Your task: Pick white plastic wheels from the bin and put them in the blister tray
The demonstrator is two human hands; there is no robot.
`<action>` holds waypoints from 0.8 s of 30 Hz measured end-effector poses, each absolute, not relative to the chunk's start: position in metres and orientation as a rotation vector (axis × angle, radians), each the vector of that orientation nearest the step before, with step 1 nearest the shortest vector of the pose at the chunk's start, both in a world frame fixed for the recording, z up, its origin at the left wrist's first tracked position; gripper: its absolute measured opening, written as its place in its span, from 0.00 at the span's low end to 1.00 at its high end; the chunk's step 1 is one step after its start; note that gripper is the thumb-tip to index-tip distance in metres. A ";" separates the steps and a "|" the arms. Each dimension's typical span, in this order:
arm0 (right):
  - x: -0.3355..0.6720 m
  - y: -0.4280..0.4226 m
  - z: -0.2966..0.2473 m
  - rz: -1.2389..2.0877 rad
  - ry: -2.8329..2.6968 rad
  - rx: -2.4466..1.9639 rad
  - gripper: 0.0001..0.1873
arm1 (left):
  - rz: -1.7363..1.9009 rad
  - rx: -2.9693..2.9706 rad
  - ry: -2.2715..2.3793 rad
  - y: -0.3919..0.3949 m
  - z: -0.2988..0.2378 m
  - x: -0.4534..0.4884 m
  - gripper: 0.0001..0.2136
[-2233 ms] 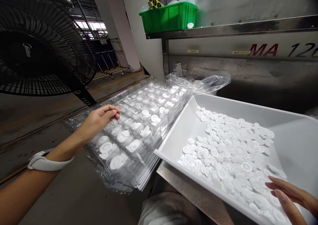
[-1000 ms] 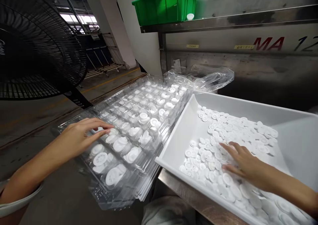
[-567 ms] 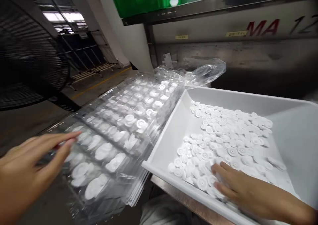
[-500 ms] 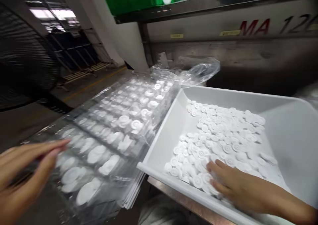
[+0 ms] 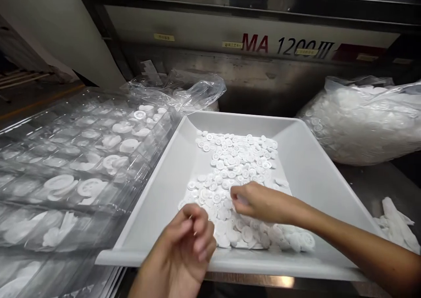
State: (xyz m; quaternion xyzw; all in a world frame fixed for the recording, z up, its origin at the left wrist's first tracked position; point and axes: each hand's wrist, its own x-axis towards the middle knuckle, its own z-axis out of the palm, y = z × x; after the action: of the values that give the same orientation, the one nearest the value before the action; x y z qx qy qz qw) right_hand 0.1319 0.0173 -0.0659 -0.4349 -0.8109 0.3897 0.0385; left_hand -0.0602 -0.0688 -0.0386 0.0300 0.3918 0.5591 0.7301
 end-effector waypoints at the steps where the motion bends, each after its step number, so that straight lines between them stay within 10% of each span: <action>1: 0.133 0.020 -0.058 1.130 -2.425 -1.331 0.10 | 1.251 -0.094 0.882 -0.059 -0.037 -0.053 0.09; 12: 0.114 -0.007 -0.041 0.598 -2.520 -0.855 0.12 | 1.142 -0.228 0.712 -0.037 -0.052 -0.002 0.15; 24: 0.129 0.007 -0.030 0.819 -2.363 -1.039 0.12 | 1.164 -0.225 0.692 -0.031 -0.050 -0.008 0.14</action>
State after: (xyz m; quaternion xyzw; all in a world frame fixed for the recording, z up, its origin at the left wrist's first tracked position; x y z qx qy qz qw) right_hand 0.1293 0.0070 -0.0296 -0.3747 -0.8521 0.2954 0.2152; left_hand -0.0081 -0.0315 -0.0503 -0.1038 0.3195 0.5375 0.7735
